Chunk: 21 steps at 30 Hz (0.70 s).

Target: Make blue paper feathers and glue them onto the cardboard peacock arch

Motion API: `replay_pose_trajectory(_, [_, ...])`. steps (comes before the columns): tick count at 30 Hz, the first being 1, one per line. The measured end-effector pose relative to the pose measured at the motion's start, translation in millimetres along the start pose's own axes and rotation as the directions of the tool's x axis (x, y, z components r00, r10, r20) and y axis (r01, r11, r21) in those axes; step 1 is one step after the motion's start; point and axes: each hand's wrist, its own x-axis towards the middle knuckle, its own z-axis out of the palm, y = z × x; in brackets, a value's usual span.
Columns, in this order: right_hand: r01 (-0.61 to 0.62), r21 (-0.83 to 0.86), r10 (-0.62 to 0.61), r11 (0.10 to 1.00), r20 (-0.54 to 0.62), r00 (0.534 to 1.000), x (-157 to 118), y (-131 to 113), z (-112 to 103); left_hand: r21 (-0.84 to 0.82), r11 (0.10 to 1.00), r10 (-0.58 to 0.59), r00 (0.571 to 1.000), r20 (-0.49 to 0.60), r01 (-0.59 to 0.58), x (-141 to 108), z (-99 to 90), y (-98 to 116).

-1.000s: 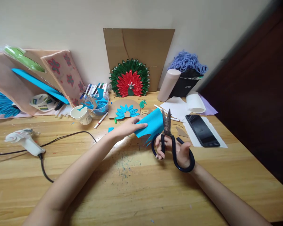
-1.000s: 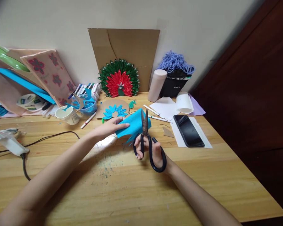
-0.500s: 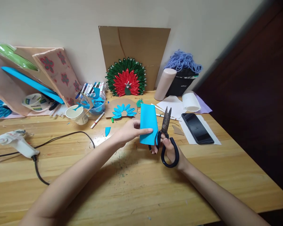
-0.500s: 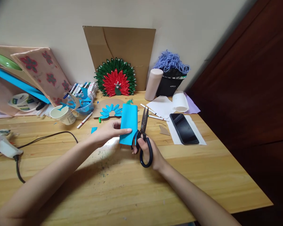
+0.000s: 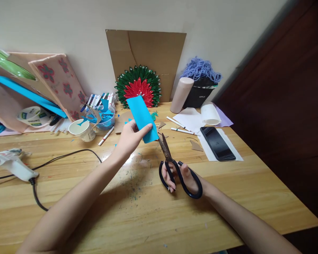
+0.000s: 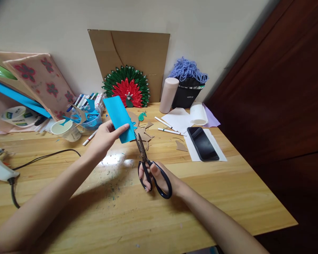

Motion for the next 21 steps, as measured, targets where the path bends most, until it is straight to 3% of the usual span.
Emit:
replay_pose_trajectory(9, [-0.012,-0.005,0.012,1.000,-0.004,1.000,0.3,-0.6,-0.8,-0.013,0.997,-0.071,0.991,0.116,0.073,-3.0,8.2,-11.1])
replay_pose_trajectory(21, [-0.023,-0.024,0.021,0.999,-0.073,0.997,2.0,2.2,0.5,-0.007,0.996,-0.093,0.990,0.107,0.094,-3.2,7.1,-7.8])
